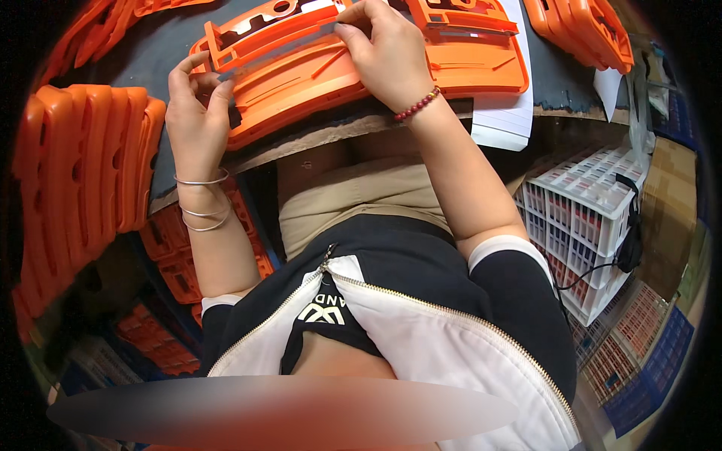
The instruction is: The person applies adhesive strips and labels to orange plastic component housings by hand.
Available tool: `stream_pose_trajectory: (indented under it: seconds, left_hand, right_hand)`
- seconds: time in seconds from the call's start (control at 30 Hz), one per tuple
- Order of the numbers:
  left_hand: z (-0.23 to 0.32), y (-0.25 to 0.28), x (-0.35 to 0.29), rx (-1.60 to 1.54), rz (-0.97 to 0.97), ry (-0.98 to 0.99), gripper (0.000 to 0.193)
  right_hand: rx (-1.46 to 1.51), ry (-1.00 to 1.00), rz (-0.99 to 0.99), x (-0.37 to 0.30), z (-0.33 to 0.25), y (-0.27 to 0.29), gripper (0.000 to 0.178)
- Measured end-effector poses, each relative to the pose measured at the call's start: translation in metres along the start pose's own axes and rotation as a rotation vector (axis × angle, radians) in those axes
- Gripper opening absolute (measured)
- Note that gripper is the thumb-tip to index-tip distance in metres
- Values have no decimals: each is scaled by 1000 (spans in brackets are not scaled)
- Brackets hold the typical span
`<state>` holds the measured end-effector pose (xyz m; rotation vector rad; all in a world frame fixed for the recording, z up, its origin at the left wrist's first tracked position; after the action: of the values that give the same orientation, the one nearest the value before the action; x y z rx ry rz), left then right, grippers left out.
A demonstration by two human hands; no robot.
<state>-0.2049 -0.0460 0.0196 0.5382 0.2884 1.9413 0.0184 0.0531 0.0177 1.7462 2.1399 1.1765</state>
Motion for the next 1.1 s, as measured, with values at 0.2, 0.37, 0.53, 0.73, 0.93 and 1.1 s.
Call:
stream_pose_trajectory:
  seconds: [0.2,0.37,0.53,0.73,0.93,1.1]
  left_hand:
    - [-4,0,2,71,95,-17,38]
    - [-4,0,3,92,141,-8,40]
    - [-4,-1,2,116,156,-12,40]
    - [-3,-1,1,125,176,-6,39]
    - [-3,-3,1,120,174,23,39]
    - [22,-11,0,473,224,-352,40]
  right_hand:
    - [98,-178,49,5,-9,-1,24]
    - [134,-176,80,6,-4,-3,26]
    - [135,-160,99,6,-6,-4,25]
    - [118,-155,112,6,-5,-3,24]
    - [84,-189,91,6,-6,-3,24]
    - [-421,216,162,7,-32,1,48]
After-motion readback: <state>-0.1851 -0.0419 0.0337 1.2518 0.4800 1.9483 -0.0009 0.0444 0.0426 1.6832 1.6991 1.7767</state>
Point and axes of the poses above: each hand's wrist, its own x-axis towards the middle knuckle, its own y-axis out of the back of the hand, z = x × y, the point moved 5 cm from there along x, towards the middle knuckle, and after that the axes turned 6 degrees about -x, right-handed, at the moved point
